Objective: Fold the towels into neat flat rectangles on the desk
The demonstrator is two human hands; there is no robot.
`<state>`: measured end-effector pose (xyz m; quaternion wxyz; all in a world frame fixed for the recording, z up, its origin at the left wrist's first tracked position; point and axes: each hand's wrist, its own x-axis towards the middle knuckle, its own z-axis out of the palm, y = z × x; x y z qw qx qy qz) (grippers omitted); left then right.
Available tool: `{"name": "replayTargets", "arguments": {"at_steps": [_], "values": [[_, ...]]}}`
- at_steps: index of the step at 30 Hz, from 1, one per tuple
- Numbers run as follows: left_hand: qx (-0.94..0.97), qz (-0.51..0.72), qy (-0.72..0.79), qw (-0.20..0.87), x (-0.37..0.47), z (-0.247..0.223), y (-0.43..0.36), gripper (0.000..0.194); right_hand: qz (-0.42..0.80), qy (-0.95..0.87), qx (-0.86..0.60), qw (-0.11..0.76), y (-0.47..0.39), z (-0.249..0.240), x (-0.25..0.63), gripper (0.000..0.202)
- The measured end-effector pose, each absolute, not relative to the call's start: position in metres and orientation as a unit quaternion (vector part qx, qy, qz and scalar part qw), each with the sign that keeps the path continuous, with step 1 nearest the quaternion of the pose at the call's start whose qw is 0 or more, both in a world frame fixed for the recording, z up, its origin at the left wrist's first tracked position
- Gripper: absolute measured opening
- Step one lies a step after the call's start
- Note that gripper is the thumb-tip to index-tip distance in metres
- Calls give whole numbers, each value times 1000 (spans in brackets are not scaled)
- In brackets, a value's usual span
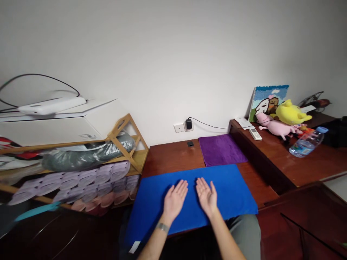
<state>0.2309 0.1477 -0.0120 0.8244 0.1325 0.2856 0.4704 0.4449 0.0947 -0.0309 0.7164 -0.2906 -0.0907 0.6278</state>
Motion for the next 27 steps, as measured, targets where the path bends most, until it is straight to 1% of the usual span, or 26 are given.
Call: {"name": "replayTargets", "arguments": {"at_steps": [3,5,7,10,14,17,20,22,23,24,25,27], "values": [[45,434,264,860,272,-25,128,70,652,-62,-293,696,88,-47,402,45],[26,452,279,847,265,-29,132,71,641,-31,-301,706,86,-50,416,42],[39,485,293,823,231,-32,144,72,613,-1,-310,726,81,-50,458,42],[88,544,320,771,149,-35,160,71,548,31,-328,769,66,-47,539,41],[127,586,402,692,49,-33,167,64,485,49,-362,795,50,-41,624,44],[147,598,473,630,25,-20,164,57,467,49,-389,793,53,-32,650,44],[235,608,536,536,45,-6,157,51,425,14,-442,790,61,-21,635,42],[349,586,562,468,74,2,147,48,389,-80,-505,766,61,-16,601,44],[412,559,565,445,92,5,140,45,373,-152,-538,741,59,-15,576,45],[472,525,559,435,110,7,133,43,368,-243,-569,694,55,-14,549,48],[522,491,542,440,127,10,125,41,362,-330,-585,646,51,-15,520,50],[586,435,485,481,156,13,110,37,371,-492,-568,546,43,-18,466,53]]}}
